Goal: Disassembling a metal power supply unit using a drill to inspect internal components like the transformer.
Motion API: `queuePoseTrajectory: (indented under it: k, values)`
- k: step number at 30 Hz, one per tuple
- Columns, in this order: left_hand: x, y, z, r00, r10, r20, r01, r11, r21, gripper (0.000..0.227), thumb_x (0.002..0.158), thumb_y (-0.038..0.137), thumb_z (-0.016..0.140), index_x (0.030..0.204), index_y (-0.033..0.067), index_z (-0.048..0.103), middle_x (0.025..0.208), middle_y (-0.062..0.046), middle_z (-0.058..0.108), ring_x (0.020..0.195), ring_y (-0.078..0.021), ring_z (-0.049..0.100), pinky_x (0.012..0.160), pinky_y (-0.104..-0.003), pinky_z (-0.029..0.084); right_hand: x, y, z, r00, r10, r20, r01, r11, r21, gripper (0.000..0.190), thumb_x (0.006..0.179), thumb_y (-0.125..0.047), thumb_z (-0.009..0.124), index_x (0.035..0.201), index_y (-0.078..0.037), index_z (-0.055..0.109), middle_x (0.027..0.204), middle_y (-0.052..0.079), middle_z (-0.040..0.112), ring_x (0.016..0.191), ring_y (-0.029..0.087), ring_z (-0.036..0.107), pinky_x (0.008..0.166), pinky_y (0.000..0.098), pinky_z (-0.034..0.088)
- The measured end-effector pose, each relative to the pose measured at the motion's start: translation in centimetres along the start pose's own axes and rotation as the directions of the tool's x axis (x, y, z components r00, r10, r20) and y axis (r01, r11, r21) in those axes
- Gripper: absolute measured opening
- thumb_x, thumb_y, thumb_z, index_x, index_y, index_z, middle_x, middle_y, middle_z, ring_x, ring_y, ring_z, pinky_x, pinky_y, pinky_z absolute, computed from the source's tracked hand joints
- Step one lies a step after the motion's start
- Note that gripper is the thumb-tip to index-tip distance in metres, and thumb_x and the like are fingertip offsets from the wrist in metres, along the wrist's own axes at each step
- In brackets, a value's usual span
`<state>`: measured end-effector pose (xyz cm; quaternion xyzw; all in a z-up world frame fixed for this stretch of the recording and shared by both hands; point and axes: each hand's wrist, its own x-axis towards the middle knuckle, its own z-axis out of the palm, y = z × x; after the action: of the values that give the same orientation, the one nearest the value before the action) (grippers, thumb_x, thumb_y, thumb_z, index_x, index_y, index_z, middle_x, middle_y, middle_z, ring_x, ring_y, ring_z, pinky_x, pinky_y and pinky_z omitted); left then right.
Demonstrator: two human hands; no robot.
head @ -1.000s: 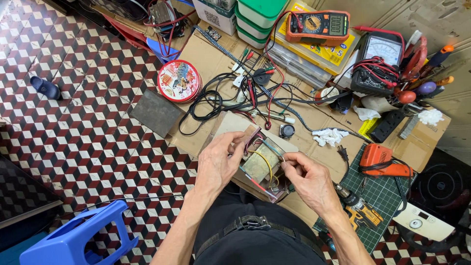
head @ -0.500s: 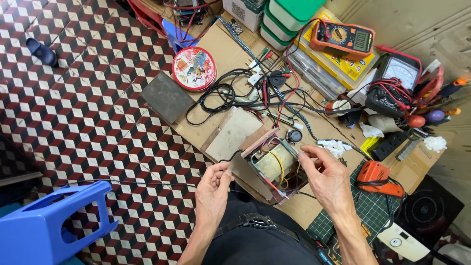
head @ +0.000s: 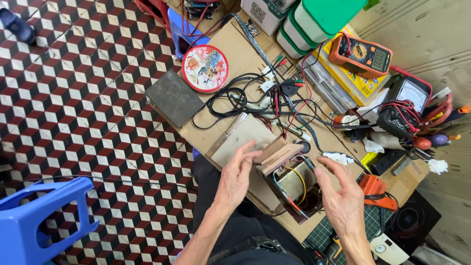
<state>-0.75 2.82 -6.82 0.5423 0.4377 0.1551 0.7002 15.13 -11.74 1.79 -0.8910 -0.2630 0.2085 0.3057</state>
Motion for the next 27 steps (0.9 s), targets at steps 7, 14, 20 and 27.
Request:
queuePoseTrajectory:
  k: [7, 14, 20, 27]
  values:
    - [4.8, -2.9, -0.3, 0.871, 0.145, 0.470, -0.238, 0.961, 0.144, 0.066, 0.095, 0.002, 0.045, 0.158, 0.0149, 0.032, 0.138, -0.008, 0.069, 0.118, -0.0298, 0.063, 0.104, -0.038, 0.045, -1.7, -1.3, 2.5, 0.949, 0.244, -0.199, -0.229, 0.969, 0.094, 0.035, 0.096, -0.016, 0.067, 0.128, -0.002, 0.066, 0.127, 0.009, 0.069, 0.121, 0.016, 0.062, 0.100, 0.0285, 0.047]
    - [7.5, -0.5, -2.4, 0.783, -0.028, 0.622, -0.080, 0.986, 0.145, 0.072, 0.092, 0.004, 0.042, 0.160, 0.0188, 0.024, 0.142, -0.009, 0.064, 0.118, -0.0326, 0.067, 0.104, -0.039, 0.048, -3.0, -5.5, 5.2, 0.857, 0.422, -0.295, -0.385, 0.906, 0.177, 0.039, 0.096, -0.016, 0.066, 0.133, -0.003, 0.063, 0.126, 0.008, 0.071, 0.116, 0.016, 0.064, 0.096, 0.0278, 0.050]
    - [8.1, -1.3, -3.1, 0.733, -0.063, 0.677, -0.082, 0.980, 0.180, 0.070, 0.094, 0.003, 0.042, 0.160, 0.0189, 0.024, 0.138, -0.011, 0.066, 0.122, -0.0309, 0.065, 0.104, -0.038, 0.048, -4.9, -6.8, 6.3, 0.780, 0.486, -0.394, -0.528, 0.849, 0.001, 0.040, 0.097, -0.017, 0.070, 0.136, -0.007, 0.067, 0.120, 0.014, 0.069, 0.106, 0.018, 0.061, 0.092, 0.0285, 0.049]
    - [8.1, -1.2, -3.9, 0.724, -0.080, 0.685, -0.067, 0.980, 0.185, 0.068, 0.096, 0.006, 0.043, 0.160, 0.0203, 0.024, 0.135, -0.009, 0.067, 0.114, -0.0254, 0.068, 0.100, -0.037, 0.051, -5.8, -7.7, 7.1, 0.769, 0.472, -0.432, -0.496, 0.866, 0.062, 0.040, 0.096, -0.018, 0.068, 0.134, -0.005, 0.065, 0.130, 0.012, 0.065, 0.104, 0.016, 0.065, 0.084, 0.0276, 0.052]
